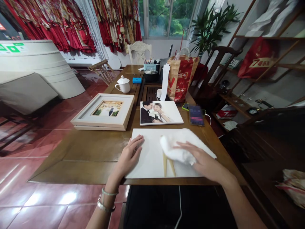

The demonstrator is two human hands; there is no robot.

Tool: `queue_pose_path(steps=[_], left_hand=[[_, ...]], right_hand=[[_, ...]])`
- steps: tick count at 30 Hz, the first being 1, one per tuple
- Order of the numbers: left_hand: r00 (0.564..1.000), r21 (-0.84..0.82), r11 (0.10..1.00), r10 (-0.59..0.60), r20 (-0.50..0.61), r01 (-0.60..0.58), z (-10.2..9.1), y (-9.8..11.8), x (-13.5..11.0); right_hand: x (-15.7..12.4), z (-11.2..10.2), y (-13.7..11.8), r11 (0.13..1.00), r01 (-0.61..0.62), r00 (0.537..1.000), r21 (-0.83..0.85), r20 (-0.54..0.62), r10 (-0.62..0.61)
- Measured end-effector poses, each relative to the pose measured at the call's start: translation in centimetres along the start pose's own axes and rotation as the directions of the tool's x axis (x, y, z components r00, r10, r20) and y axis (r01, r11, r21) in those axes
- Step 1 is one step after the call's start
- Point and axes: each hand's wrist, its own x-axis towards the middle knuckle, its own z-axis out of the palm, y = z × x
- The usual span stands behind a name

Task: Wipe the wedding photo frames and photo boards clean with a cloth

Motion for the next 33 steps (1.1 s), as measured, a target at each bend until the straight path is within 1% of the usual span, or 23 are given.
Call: queue_pose_path(steps=[2, 4, 5, 7, 9, 12, 15, 18, 20, 21, 23, 25, 29, 31, 33], left_hand=[[1.0, -0.003, 1.0, 0.0, 0.0, 0.0, 0.0, 0.0, 0.0], [1.0, -0.007, 1.0, 0.001, -0.003, -0.001, 0.0, 0.1, -0.1], [1.0, -0.007, 1.0, 0.002, -0.005, -0.002, 0.0, 0.1, 0.0], [1.0, -0.005, 1.0, 0.003, -0.01, -0.003, 0.1, 0.1, 0.0], [1.0, -0.001, 1.0, 0.002, -0.014, -0.002, 0.1, 0.0, 0.1], [1.0, 0.007, 1.0, -0.004, -0.015, 0.004, 0.1, 0.0, 0.1], [1.0, 0.012, 1.0, -0.011, -0.012, 0.011, 0.1, 0.0, 0.0], [1.0, 0.013, 1.0, -0.013, -0.004, 0.013, 0.1, 0.1, 0.0], [1.0, 0.008, 1.0, -0.019, -0.002, 0.019, 0.1, 0.2, 0.0], [1.0, 0.006, 1.0, -0.022, -0.002, 0.022, 0.0, 0.2, 0.0], [1.0, 0.001, 1.0, -0.021, 0.001, 0.021, 0.0, 0.1, 0.1], [1.0, -0.003, 1.0, -0.01, 0.005, 0.01, 0.0, 0.0, 0.1], [1.0, -0.004, 1.0, -0.001, 0.011, 0.001, 0.0, -0.2, 0.1], [1.0, -0.001, 1.0, -0.005, 0.012, 0.005, -0.1, -0.1, 0.1], [1.0, -0.001, 1.0, -0.009, 0.008, 0.009, -0.1, 0.0, 0.1]], right_hand=[[1.5, 0.5, 2.1, 0.996, -0.041, 0.99, -0.08, -0.138, 0.03], [3.0, 1.1, 3.2, 0.982, -0.069, 0.977, -0.175, -0.21, 0.032], [3.6, 1.4, 3.3, 0.973, -0.079, 0.976, -0.216, -0.216, 0.031], [4.3, 1.9, 2.8, 0.96, -0.063, 0.983, -0.274, -0.182, 0.012], [4.1, 2.3, 1.6, 0.955, -0.017, 0.991, -0.295, -0.133, -0.023], [1.9, 2.9, -0.1, 0.959, 0.043, 0.994, -0.28, -0.082, -0.069], [-2.3, 3.3, -0.9, 0.968, 0.101, 0.994, -0.231, -0.02, -0.108], [-6.4, 3.1, -0.7, 0.981, 0.15, 0.988, -0.119, 0.044, -0.146], [-7.9, 2.6, -0.1, 0.985, 0.172, 0.982, -0.013, 0.082, -0.171], [-8.1, 2.3, 0.3, 0.984, 0.174, 0.98, 0.034, 0.096, -0.177], [-7.3, 1.6, 1.1, 0.982, 0.166, 0.978, 0.085, 0.11, -0.175], [-5.4, 1.2, 2.1, 0.987, 0.153, 0.985, 0.058, 0.078, -0.157], [-0.2, 0.8, 4.3, 0.993, 0.08, 0.993, -0.084, -0.079, -0.086], [2.2, 0.7, 5.0, 0.991, 0.011, 0.989, -0.135, -0.143, -0.03], [4.2, 0.7, 5.1, 0.979, -0.068, 0.982, -0.192, -0.189, 0.031]])
